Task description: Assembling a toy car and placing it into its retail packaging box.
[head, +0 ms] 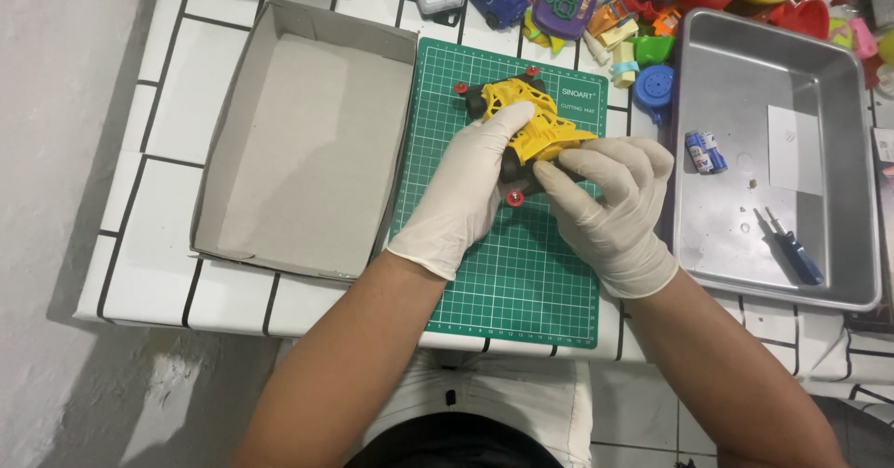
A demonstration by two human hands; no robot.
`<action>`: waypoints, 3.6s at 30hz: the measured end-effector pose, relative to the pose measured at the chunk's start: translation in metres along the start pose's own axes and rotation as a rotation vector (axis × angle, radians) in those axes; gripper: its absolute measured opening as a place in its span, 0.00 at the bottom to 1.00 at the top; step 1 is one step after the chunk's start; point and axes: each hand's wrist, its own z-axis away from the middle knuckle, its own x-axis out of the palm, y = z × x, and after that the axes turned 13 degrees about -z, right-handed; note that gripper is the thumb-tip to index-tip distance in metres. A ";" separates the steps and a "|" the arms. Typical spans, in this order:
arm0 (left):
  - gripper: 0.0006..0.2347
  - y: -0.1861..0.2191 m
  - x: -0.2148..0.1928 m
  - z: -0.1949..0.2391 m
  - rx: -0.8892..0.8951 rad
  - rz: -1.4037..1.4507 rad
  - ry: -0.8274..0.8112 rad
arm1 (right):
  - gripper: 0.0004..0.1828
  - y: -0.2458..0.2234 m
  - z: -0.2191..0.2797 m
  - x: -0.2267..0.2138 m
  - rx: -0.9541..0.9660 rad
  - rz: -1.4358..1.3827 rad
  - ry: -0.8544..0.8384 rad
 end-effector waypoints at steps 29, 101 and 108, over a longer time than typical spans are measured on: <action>0.29 0.002 -0.002 0.003 0.019 0.005 0.002 | 0.18 -0.004 0.009 -0.019 0.104 -0.083 0.041; 0.33 0.013 -0.077 0.079 0.818 -1.809 0.009 | 0.44 -0.101 -0.127 -0.048 1.425 -0.278 -0.642; 0.36 0.072 -0.143 0.090 0.822 -1.955 0.246 | 0.43 -0.110 -0.161 0.025 1.141 -0.290 -0.678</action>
